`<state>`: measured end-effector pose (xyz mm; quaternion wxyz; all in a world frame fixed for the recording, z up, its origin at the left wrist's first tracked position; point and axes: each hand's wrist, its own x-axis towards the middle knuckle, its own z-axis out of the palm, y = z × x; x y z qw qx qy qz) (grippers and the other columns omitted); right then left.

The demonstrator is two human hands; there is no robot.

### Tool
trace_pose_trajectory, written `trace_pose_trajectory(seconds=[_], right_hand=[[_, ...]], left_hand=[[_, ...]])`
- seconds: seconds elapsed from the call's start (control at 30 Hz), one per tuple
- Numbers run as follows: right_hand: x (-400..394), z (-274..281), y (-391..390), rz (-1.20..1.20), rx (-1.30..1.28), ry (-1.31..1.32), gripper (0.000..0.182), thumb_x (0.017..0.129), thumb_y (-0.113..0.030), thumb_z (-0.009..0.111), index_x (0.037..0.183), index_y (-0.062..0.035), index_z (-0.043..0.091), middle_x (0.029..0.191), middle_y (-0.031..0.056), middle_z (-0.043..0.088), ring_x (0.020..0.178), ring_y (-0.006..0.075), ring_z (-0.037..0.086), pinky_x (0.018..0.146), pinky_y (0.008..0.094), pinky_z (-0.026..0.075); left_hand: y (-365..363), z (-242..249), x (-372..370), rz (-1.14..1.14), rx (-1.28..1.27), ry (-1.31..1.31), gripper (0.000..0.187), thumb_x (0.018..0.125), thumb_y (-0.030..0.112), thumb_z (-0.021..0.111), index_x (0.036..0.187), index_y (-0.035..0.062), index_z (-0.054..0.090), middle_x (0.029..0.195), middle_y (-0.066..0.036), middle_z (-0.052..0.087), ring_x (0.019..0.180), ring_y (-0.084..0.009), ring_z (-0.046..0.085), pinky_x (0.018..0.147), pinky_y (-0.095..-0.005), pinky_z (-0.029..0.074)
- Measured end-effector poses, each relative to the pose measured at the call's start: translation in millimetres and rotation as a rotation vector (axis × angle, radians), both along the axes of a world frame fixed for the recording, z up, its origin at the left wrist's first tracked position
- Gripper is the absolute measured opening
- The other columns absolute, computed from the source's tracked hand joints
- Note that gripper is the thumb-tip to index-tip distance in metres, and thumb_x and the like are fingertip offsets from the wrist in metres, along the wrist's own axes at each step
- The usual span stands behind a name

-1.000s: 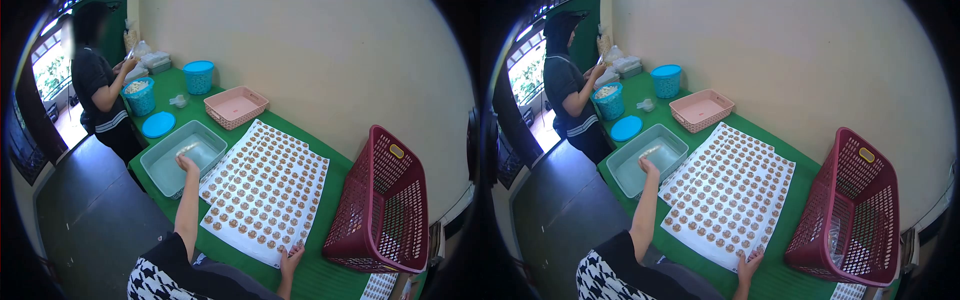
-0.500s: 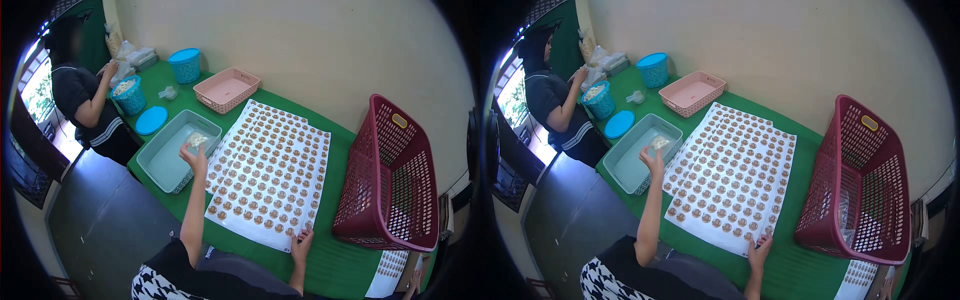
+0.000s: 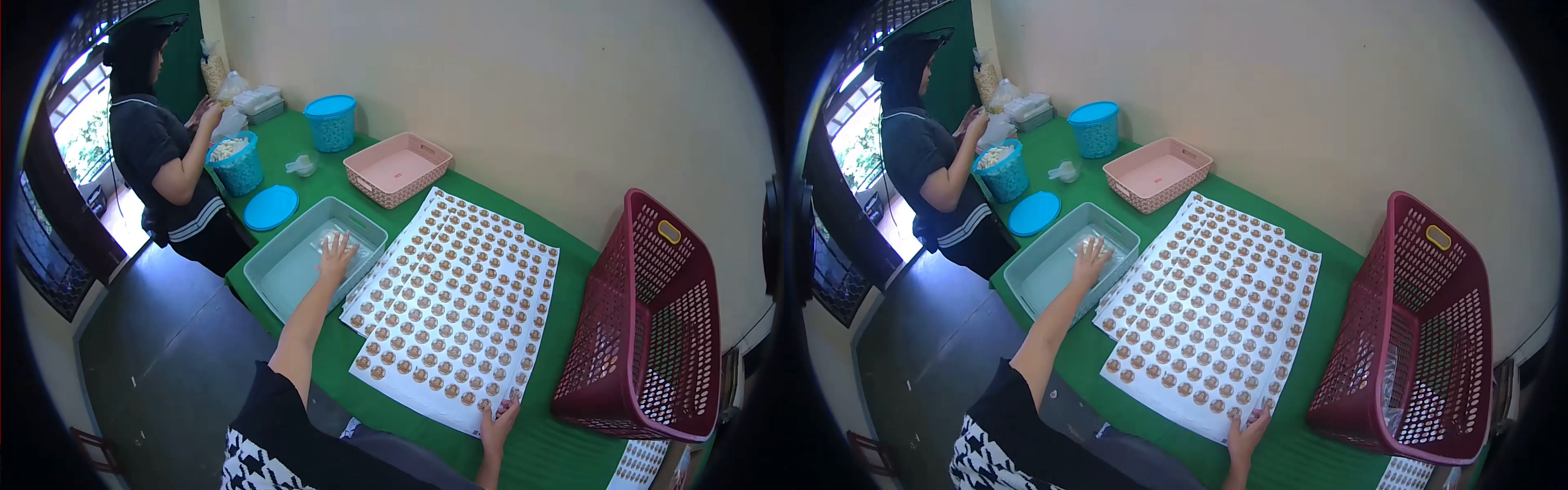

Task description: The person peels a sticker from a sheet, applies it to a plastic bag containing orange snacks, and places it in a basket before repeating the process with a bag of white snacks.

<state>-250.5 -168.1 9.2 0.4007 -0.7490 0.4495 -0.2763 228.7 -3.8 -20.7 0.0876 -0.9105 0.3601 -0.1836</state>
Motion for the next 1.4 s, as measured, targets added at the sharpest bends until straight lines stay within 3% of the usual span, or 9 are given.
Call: trace_pose_trajectory(seconds=[0.1,0.23,0.33,0.6,0.63,0.7,0.9,1.1,1.4], right_hand=[[0,1,0,-0.018,0.028,-0.005,0.064,0.063,-0.002,0.056,0.119,0.0024,0.025,0.093,0.0116,0.040,0.078,0.0190,0.040,0.071,0.0303,0.036],[-2,-10,-1,-0.022,-0.014,-0.021,0.064,0.063,-0.002,0.056,0.119,0.0022,0.026,0.093,0.0120,0.039,0.078,0.0202,0.040,0.071,0.0303,0.036],[-1,-9,0,-0.026,-0.026,-0.022,0.063,0.064,-0.003,0.055,0.119,0.0019,0.026,0.093,0.0122,0.039,0.079,0.0208,0.040,0.072,0.0305,0.037],[3,3,3,-0.023,-0.080,0.070,0.062,0.064,-0.004,0.057,0.118,0.0009,0.027,0.102,0.0170,0.035,0.095,0.0283,0.036,0.083,0.0373,0.031],[4,9,3,-0.042,-0.141,0.100,0.060,0.065,-0.005,0.057,0.117,0.0007,0.028,0.105,0.0179,0.034,0.099,0.0299,0.034,0.085,0.0388,0.028],[5,20,3,-0.068,-0.188,0.146,0.059,0.065,-0.005,0.057,0.117,0.0005,0.029,0.108,0.0188,0.032,0.102,0.0314,0.031,0.087,0.0403,0.025],[13,70,7,-0.003,0.144,-0.259,0.039,0.074,-0.008,0.052,0.109,0.0015,0.039,0.113,0.0127,0.034,0.106,0.0266,0.030,0.090,0.0369,0.024],[-1,116,12,0.132,0.209,-0.418,0.031,0.084,-0.026,0.034,0.095,-0.0014,0.051,0.122,0.0104,0.032,0.111,0.0248,0.024,0.095,0.0364,0.013],[-1,130,28,0.379,0.144,-0.261,0.042,0.086,-0.034,0.024,0.090,-0.0058,0.055,0.134,0.0119,0.016,0.122,0.0332,-0.001,0.097,0.0437,-0.001]], left_hand=[[-10,-38,21,-0.011,-0.046,0.022,0.064,0.068,0.005,0.053,0.124,0.0222,0.028,0.129,-0.010,0.025,0.121,-0.0284,0.022,0.097,-0.0467,0.016],[-16,22,-7,0.131,0.129,0.257,0.051,0.076,0.013,0.046,0.123,0.0190,0.028,0.127,-0.010,0.031,0.118,-0.0253,0.028,0.096,-0.0449,0.019],[-13,29,-12,0.171,-0.153,0.385,0.047,0.072,0.010,0.051,0.116,0.0114,0.036,0.116,-0.011,0.044,0.109,-0.0256,0.040,0.092,-0.0406,0.027],[6,91,-39,0.225,-1.890,0.570,0.021,0.079,0.019,0.052,0.092,0.0027,0.049,0.090,-0.007,0.054,0.079,-0.0193,0.054,0.063,-0.0305,0.044],[7,99,-54,0.232,-1.880,0.578,0.021,0.079,0.019,0.052,0.092,0.0027,0.049,0.090,-0.007,0.054,0.079,-0.0193,0.054,0.063,-0.0305,0.044],[7,104,-96,-0.060,-2.243,1.048,0.030,0.082,0.027,0.045,0.101,0.0031,0.045,0.096,-0.007,0.052,0.083,-0.0196,0.053,0.071,-0.0315,0.043],[-45,108,-244,0.174,-1.865,2.303,0.024,0.082,0.020,0.045,0.100,0.0044,0.047,0.096,-0.008,0.054,0.086,-0.0164,0.054,0.067,-0.0270,0.047],[-62,107,-305,-0.062,-1.321,2.437,0.026,0.083,0.016,0.044,0.100,-0.0029,0.046,0.095,-0.010,0.054,0.085,-0.0161,0.055,0.070,-0.0264,0.047],[-56,134,-336,0.105,-1.012,2.302,0.033,0.086,0.022,0.039,0.112,0.0029,0.035,0.105,-0.013,0.045,0.095,-0.0206,0.049,0.078,-0.0309,0.043]])
